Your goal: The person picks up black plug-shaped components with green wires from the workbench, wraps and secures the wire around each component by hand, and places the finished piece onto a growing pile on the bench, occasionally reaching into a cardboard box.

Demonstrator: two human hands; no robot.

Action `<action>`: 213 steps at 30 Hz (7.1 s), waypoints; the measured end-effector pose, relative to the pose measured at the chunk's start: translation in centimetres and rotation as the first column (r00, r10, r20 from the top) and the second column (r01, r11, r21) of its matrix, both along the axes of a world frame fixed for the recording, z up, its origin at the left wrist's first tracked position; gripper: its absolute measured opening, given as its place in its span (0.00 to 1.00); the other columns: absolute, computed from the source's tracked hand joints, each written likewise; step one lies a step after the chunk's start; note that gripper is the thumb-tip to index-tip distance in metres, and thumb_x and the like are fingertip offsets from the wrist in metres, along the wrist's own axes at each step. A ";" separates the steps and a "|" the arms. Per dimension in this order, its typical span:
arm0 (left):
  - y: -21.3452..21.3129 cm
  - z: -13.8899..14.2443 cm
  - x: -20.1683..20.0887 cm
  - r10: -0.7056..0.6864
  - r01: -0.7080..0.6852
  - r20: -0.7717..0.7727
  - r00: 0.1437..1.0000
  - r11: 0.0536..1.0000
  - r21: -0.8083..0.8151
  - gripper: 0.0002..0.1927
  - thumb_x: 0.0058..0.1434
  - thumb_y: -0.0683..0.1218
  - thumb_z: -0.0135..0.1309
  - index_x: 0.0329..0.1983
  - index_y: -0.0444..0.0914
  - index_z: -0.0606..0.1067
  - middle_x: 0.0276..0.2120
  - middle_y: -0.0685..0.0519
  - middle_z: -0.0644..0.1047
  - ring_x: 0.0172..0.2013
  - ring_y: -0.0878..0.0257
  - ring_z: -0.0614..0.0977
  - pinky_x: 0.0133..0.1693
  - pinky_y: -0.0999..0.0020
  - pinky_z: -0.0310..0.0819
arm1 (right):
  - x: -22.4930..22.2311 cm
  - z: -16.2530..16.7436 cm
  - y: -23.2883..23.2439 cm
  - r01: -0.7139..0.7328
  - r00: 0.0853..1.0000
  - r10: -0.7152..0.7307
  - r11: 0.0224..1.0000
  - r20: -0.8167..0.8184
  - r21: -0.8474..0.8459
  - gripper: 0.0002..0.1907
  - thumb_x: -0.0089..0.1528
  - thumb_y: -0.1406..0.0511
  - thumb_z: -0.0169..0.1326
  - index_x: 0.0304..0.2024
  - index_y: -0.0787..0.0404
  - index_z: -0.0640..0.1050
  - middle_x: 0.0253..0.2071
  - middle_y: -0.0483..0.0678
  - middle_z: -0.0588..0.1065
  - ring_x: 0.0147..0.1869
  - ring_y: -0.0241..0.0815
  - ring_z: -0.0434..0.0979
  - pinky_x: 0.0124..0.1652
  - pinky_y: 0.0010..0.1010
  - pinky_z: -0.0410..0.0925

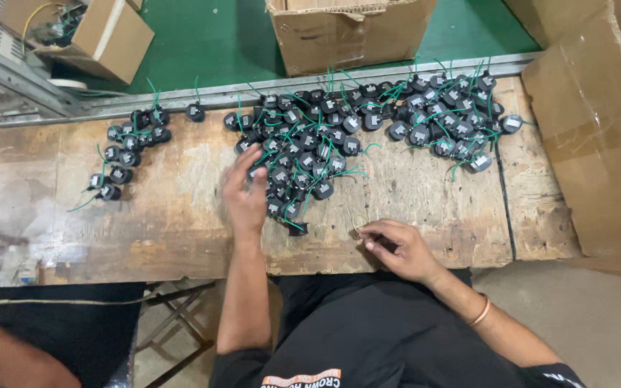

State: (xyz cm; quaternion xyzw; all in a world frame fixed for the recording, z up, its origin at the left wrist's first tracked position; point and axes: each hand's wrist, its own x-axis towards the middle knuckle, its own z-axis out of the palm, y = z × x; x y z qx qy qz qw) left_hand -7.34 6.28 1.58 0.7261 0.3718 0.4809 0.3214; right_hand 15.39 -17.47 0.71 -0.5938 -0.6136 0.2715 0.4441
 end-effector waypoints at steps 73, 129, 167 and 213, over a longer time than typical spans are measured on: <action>-8.7 -2.8 -3.3 0.196 -0.183 0.352 0.915 0.981 -0.070 0.05 0.69 0.39 0.55 0.46 0.35 0.77 0.55 0.47 0.70 0.49 0.58 0.77 0.50 0.65 0.78 | -1.7 -0.8 0.7 -0.271 0.953 0.289 0.946 -0.089 0.178 0.21 0.57 0.73 0.58 0.54 0.62 0.76 0.53 0.52 0.79 0.59 0.51 0.80 0.57 0.41 0.71; -14.5 -2.5 3.9 -0.408 0.481 0.303 0.861 0.846 -0.231 0.11 0.55 0.36 0.68 0.32 0.35 0.75 0.38 0.51 0.79 0.40 0.62 0.82 0.43 0.69 0.79 | -2.3 -2.3 0.9 -0.165 0.983 0.172 0.980 -0.062 0.114 0.19 0.52 0.68 0.67 0.43 0.66 0.77 0.40 0.53 0.78 0.45 0.50 0.80 0.43 0.39 0.72; -6.6 -1.3 -8.0 0.067 -0.053 -0.269 0.961 0.997 0.060 0.14 0.57 0.42 0.66 0.46 0.35 0.79 0.46 0.46 0.80 0.48 0.49 0.81 0.49 0.60 0.76 | -2.7 -2.7 0.7 -0.264 0.830 0.268 0.961 -0.489 0.078 0.13 0.62 0.79 0.51 0.46 0.64 0.80 0.42 0.47 0.73 0.42 0.37 0.78 0.42 0.29 0.75; -14.4 -3.4 1.5 -0.349 0.366 0.228 0.909 0.930 -0.034 0.12 0.54 0.38 0.68 0.32 0.35 0.73 0.36 0.51 0.79 0.40 0.61 0.81 0.42 0.66 0.78 | -2.8 -2.6 0.8 -0.203 0.967 0.226 0.963 -0.121 0.177 0.22 0.51 0.67 0.71 0.46 0.63 0.78 0.48 0.52 0.73 0.54 0.49 0.76 0.52 0.38 0.70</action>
